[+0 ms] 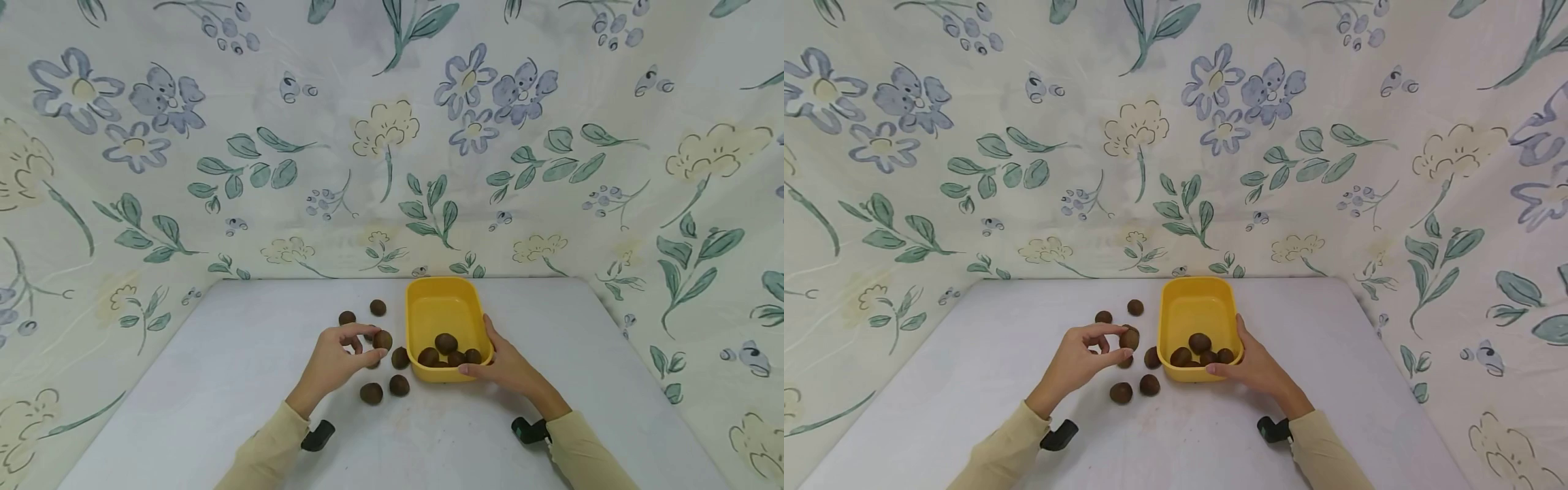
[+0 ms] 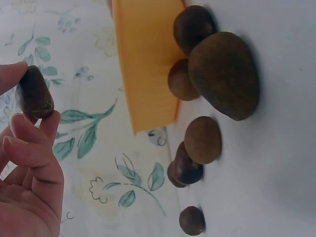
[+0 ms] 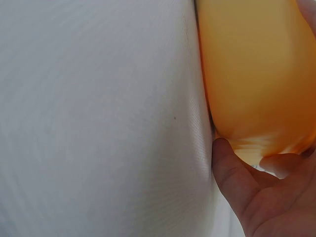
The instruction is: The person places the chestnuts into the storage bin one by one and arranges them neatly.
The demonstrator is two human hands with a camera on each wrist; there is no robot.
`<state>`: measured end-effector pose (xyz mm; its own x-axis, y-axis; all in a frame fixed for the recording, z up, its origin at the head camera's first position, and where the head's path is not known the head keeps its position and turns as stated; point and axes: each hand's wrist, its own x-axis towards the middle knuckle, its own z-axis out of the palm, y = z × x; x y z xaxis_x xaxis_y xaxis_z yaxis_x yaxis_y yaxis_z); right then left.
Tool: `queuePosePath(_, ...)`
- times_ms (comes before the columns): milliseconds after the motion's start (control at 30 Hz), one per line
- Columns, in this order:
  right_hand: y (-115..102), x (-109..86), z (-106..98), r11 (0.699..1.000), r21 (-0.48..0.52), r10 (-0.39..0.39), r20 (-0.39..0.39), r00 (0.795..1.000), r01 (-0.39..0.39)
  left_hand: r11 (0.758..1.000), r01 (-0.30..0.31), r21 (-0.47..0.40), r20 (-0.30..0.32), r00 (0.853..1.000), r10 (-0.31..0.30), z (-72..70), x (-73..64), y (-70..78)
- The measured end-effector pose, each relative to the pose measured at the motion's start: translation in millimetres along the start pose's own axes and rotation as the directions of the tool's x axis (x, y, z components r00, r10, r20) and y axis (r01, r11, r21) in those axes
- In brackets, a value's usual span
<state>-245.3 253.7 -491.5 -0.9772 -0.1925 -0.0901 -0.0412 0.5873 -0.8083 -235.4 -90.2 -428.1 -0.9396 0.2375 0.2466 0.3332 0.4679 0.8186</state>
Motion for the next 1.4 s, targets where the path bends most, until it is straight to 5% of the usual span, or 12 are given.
queuePosePath(233, 0.8, 0.0, -0.1, 1.0, -0.007, -0.005, 0.001, 1.0, 0.005, 0.999, -0.031, -0.034, -0.011, 0.999, 0.031, 5.0, 14.2, 2.0)
queuePosePath(633, 1.1, 0.0, 0.1, 1.0, 0.014, 0.005, 0.009, 1.0, -0.005, 0.992, 0.071, -0.1, 0.006, 0.998, -0.07, 20.8, 32.3, 2.8)
queuePosePath(1400, 1.7, 1.6, -0.8, 1.0, 0.01, 0.012, 0.003, 1.0, -0.012, 0.995, 0.082, -0.064, 0.004, 0.997, -0.082, 55.6, 55.0, 0.9)
